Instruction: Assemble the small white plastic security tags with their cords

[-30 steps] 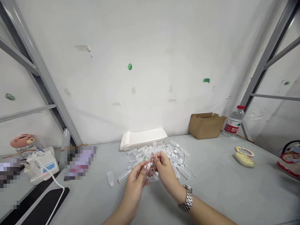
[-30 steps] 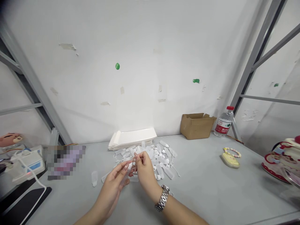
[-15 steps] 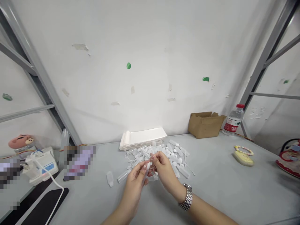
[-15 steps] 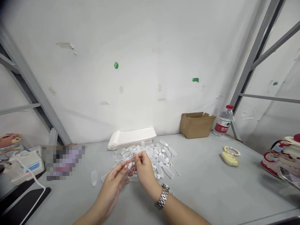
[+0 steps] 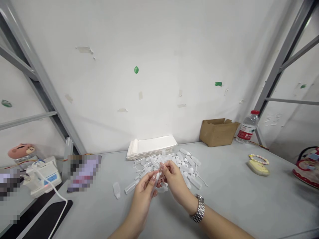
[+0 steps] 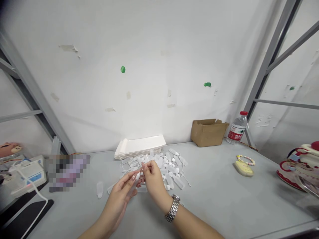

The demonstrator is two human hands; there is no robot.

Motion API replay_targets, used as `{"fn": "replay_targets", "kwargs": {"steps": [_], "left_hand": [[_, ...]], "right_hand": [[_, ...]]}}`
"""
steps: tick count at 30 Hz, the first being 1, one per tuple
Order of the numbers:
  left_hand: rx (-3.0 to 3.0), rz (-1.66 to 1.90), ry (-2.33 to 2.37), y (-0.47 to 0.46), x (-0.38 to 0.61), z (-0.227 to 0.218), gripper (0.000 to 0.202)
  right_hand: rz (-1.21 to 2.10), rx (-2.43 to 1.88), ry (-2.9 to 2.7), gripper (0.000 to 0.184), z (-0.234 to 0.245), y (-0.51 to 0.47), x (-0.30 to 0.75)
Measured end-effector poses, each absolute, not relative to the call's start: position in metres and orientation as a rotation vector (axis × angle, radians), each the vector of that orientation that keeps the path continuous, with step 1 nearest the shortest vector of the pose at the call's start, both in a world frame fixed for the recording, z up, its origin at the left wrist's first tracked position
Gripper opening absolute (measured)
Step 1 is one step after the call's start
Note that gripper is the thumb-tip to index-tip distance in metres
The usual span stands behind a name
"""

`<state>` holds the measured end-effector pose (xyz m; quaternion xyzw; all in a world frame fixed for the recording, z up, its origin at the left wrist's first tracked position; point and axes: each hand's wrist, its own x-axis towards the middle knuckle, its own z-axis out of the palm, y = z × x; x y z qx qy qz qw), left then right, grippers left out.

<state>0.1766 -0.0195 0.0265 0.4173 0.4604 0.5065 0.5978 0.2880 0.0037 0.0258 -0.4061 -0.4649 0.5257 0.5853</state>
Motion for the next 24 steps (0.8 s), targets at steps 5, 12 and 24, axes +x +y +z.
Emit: {"fn": "replay_targets", "kwargs": {"steps": [5, 12, 24], "left_hand": [[0.974, 1.154, 1.097, -0.0199, 0.1759, 0.0259, 0.039], [0.963, 1.177, 1.059, -0.0208, 0.1781, 0.0282, 0.035], [0.935, 1.267, 1.027, -0.021, 0.18, 0.03, 0.033]], "right_hand": [[1.217, -0.968, -1.146, 0.029, 0.0282, 0.0035, 0.2907], [1.167, -1.024, -1.227, 0.032, 0.0353, 0.004, 0.294], [1.39, -0.848, -0.956, 0.035, 0.0328, 0.0019, 0.2899]]}}
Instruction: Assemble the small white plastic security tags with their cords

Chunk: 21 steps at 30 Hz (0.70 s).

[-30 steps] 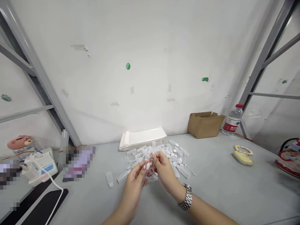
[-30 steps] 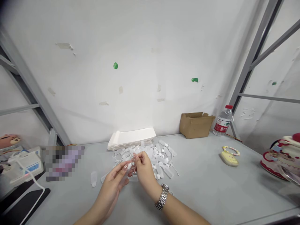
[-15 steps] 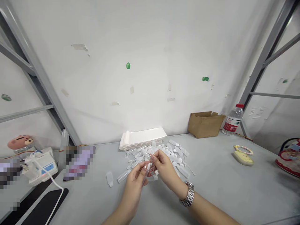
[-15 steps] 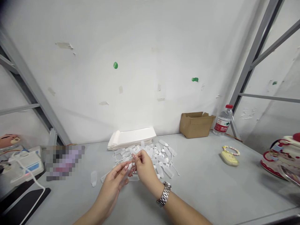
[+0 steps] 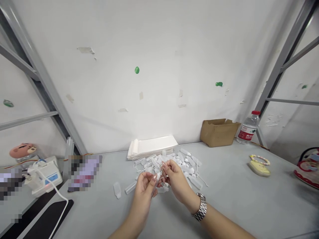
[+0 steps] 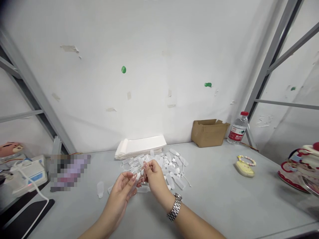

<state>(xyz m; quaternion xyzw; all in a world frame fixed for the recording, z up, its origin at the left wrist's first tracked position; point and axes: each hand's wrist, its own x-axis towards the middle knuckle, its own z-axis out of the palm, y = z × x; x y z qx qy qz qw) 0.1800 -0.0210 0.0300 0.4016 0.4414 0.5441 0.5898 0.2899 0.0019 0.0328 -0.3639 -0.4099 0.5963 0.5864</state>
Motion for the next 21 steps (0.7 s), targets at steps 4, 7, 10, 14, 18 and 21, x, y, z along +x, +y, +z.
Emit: {"fn": "replay_targets", "kwargs": {"steps": [4, 7, 10, 14, 18, 21], "left_hand": [[0.97, 1.265, 1.021, -0.0223, 0.1806, 0.0322, 0.031], [0.968, 1.27, 1.014, -0.023, 0.1809, 0.0334, 0.031], [0.963, 1.257, 1.014, -0.0231, 0.1809, 0.0337, 0.032], [0.974, 1.261, 1.024, -0.0237, 0.1806, 0.0341, 0.031], [0.988, 1.266, 1.041, -0.0243, 0.1805, 0.0346, 0.032], [0.989, 1.264, 1.036, -0.0236, 0.1808, 0.0334, 0.032]], "right_hand": [[1.39, -0.842, -0.975, 0.034, 0.0337, 0.0018, 0.2905], [1.388, -0.842, -0.987, 0.034, 0.034, 0.002, 0.2908], [1.39, -0.841, -0.994, 0.035, 0.034, 0.0018, 0.291], [1.386, -0.835, -1.012, 0.033, 0.0335, 0.0014, 0.2914], [1.386, -0.83, -1.016, 0.033, 0.0336, 0.0015, 0.2913], [1.387, -0.834, -1.017, 0.035, 0.0337, 0.0017, 0.2912]]}}
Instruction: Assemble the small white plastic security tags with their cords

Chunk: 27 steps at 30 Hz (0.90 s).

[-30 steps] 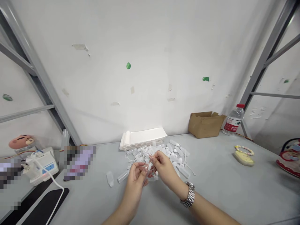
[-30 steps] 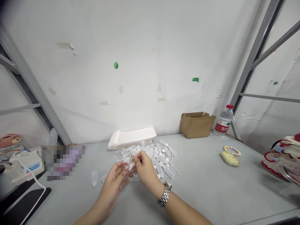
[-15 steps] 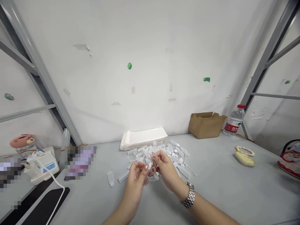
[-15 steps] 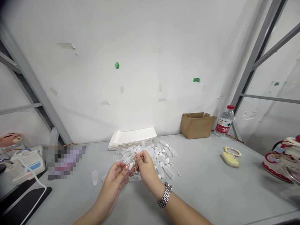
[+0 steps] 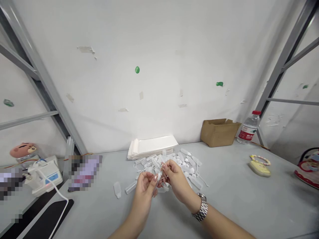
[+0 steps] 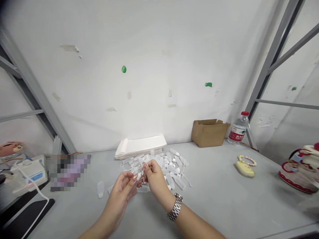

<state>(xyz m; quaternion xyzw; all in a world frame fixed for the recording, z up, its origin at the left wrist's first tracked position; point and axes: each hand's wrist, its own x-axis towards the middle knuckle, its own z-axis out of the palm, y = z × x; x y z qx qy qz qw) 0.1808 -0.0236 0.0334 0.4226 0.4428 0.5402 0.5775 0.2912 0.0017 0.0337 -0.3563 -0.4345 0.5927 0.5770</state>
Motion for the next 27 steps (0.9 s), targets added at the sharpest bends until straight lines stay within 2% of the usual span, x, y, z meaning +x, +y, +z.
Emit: {"fn": "replay_targets", "kwargs": {"steps": [27], "left_hand": [[0.97, 1.26, 1.026, -0.0244, 0.1809, 0.0337, 0.033]], "right_hand": [[1.397, -0.822, -1.008, 0.035, 0.0363, -0.0004, 0.2916]]}}
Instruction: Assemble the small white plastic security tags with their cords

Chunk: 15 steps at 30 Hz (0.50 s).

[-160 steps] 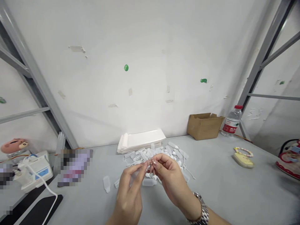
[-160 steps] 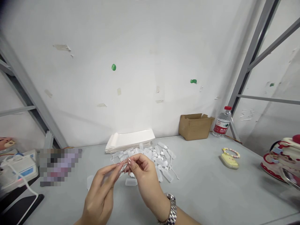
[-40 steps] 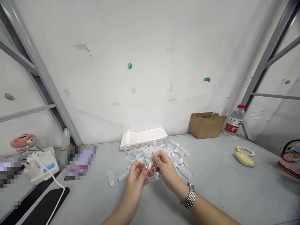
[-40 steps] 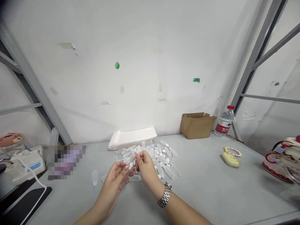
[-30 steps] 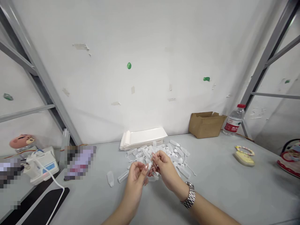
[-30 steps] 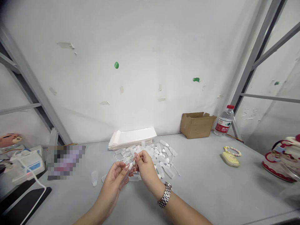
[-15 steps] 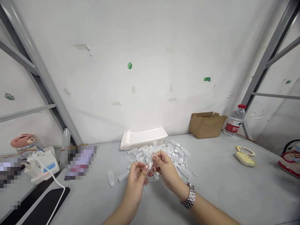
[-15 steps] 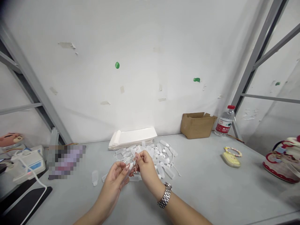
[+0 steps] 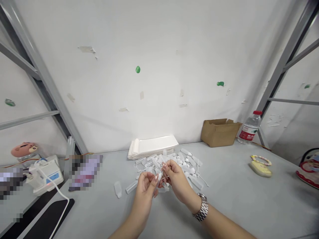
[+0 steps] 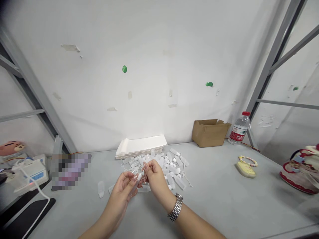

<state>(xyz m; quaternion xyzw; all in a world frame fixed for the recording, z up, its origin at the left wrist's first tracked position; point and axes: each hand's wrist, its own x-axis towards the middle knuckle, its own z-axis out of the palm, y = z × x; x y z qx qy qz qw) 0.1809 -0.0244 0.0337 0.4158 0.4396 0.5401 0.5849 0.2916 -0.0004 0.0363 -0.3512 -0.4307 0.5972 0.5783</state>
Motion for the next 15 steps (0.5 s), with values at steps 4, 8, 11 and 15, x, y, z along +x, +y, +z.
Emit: {"fn": "replay_targets", "kwargs": {"steps": [4, 8, 11, 15], "left_hand": [[0.959, 1.263, 1.027, -0.0247, 0.1812, 0.0331, 0.034], [0.956, 1.269, 1.012, -0.0235, 0.1816, 0.0323, 0.034], [0.958, 1.27, 0.998, -0.0219, 0.1816, 0.0307, 0.035], [0.968, 1.264, 0.993, -0.0217, 0.1811, 0.0271, 0.032]], "right_hand": [[1.321, -0.878, -1.059, 0.035, 0.0364, -0.0003, 0.2918], [1.29, -0.893, -1.097, 0.034, 0.0346, 0.0003, 0.2919], [1.281, -0.902, -1.112, 0.034, 0.0339, 0.0005, 0.2918], [1.269, -0.914, -1.128, 0.033, 0.0346, 0.0, 0.2914]]}}
